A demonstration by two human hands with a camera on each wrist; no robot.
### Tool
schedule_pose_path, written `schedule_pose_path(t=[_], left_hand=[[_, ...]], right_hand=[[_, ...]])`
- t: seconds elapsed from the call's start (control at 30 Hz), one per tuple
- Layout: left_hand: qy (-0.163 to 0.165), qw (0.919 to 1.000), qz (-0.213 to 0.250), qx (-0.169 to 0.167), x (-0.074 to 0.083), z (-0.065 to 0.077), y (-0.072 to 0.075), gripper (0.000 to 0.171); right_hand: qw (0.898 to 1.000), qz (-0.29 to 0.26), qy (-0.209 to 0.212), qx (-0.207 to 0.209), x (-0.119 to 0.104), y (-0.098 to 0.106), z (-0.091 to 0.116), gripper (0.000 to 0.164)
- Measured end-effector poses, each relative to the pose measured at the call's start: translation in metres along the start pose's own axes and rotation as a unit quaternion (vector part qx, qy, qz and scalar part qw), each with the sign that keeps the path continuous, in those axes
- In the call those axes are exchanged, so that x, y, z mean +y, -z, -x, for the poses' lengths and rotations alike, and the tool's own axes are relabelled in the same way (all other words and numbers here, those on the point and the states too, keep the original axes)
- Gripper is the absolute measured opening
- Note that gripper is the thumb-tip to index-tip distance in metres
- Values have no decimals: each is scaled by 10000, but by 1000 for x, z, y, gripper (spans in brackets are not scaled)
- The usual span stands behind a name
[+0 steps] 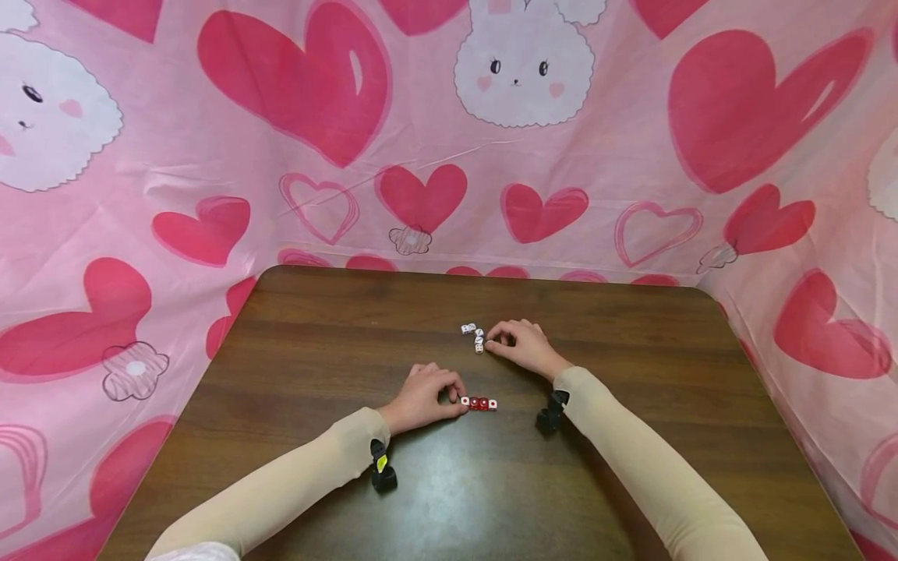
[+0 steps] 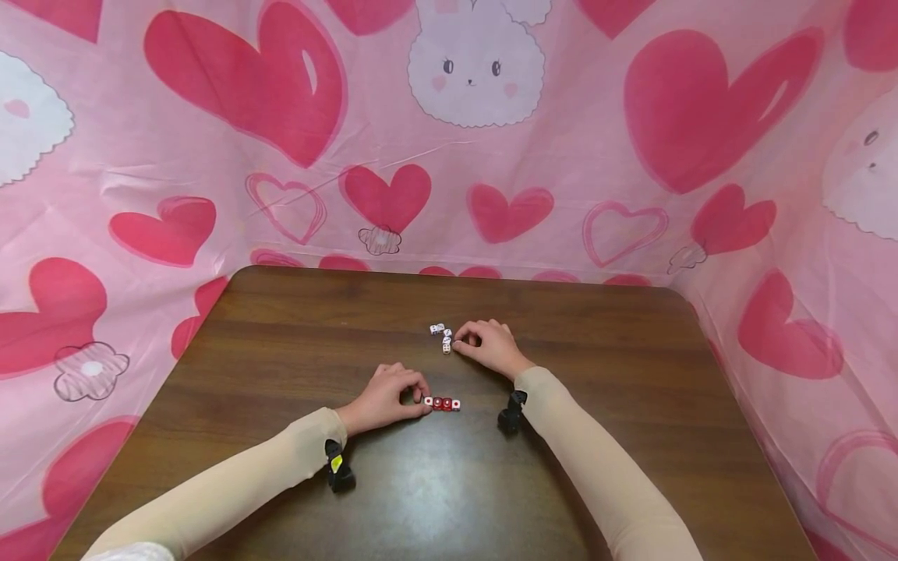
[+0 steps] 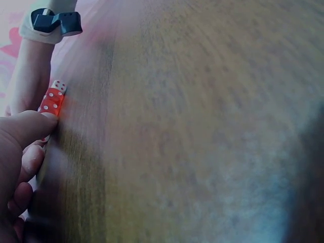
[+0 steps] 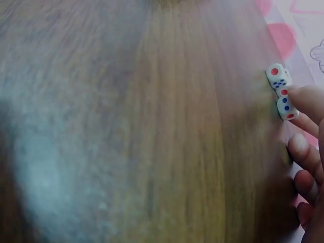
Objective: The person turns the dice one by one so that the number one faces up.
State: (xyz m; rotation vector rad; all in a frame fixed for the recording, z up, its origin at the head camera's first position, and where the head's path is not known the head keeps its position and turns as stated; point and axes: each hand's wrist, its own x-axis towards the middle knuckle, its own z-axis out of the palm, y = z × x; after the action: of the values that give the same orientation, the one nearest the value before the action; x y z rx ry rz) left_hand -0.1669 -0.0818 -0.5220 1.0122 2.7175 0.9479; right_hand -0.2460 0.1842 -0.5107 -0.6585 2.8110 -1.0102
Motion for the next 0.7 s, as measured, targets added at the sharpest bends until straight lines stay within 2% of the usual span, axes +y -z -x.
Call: schedule_pose_path(t=[0.2, 0.37, 0.7], left_hand=[[-3, 10000, -6, 8, 0, 0, 0, 17], [15, 10000, -22, 7, 0, 0, 0, 17], [46, 10000, -36, -31, -1, 0, 0, 17]], right_hand=[[10000, 36, 41, -13, -1, 1, 1, 15], [10000, 43, 63, -19, 0, 0, 0, 20], [9998, -160, 127, 27, 8, 1, 1, 23]])
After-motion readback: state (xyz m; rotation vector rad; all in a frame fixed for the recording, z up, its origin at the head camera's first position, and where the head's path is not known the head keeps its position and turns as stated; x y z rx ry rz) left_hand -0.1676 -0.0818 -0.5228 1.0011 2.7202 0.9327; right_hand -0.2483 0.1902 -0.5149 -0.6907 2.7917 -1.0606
